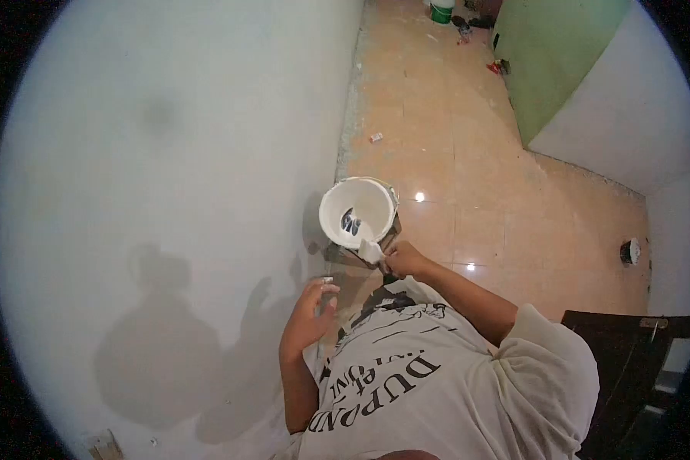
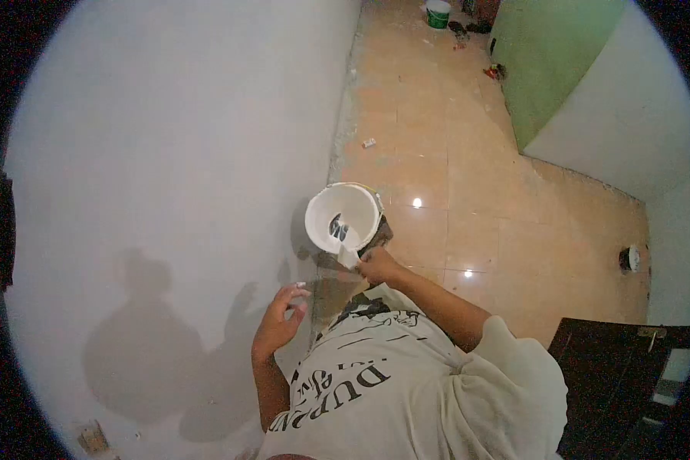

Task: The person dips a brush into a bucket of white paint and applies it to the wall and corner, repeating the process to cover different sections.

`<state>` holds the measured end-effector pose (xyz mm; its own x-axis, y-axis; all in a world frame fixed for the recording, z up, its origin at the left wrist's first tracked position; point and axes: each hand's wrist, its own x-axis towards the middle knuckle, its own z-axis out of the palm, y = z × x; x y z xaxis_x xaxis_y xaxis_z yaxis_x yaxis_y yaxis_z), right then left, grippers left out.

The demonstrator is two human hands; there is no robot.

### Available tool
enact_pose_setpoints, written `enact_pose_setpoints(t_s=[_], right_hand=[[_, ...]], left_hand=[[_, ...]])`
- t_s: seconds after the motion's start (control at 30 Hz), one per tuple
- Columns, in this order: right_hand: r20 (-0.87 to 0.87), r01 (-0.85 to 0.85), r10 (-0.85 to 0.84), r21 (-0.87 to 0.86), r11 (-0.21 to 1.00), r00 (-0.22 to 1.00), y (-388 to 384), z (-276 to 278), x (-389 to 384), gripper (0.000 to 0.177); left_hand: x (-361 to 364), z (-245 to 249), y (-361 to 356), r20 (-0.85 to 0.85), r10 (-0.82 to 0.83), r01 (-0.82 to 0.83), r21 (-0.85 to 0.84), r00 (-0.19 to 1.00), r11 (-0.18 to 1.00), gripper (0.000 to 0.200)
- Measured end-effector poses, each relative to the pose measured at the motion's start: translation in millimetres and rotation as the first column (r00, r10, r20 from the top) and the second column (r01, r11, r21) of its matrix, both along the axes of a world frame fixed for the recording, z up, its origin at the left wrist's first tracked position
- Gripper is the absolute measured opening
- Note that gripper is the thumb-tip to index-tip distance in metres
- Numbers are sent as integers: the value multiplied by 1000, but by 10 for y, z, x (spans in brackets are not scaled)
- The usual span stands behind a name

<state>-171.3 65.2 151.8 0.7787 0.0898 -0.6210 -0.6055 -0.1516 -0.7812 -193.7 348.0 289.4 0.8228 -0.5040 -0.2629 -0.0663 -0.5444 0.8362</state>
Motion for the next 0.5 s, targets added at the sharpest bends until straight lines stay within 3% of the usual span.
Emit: enact_pose_setpoints(t_s=[0.1, 0.13, 0.33, 0.43, 0.5], right_hand=[[-41, 38, -35, 87, 995, 999, -99, 129, 292, 24], [-36, 9, -5, 127, 992, 999, -150, -160, 385, 29], [-240, -36, 67, 133, 990, 969, -426, -522, 827, 32], [-397, 209, -111, 214, 954, 911, -507, -945, 986, 24], [-453, 244, -120, 225, 943, 883, -468, -1161, 1120, 23]], left_hand=[[228, -140, -189, -65, 21, -20, 12, 998, 1000, 31], [281, -167, -250, -67, 18, -17, 21, 998, 1000, 31], [496, -155, -564, -116, 64, -62, 23, 991, 998, 29], [608, -345, -600, -65, 47, -43, 65, 997, 997, 32], [690, -316, -691, -146, 106, -93, 97, 984, 991, 33]])
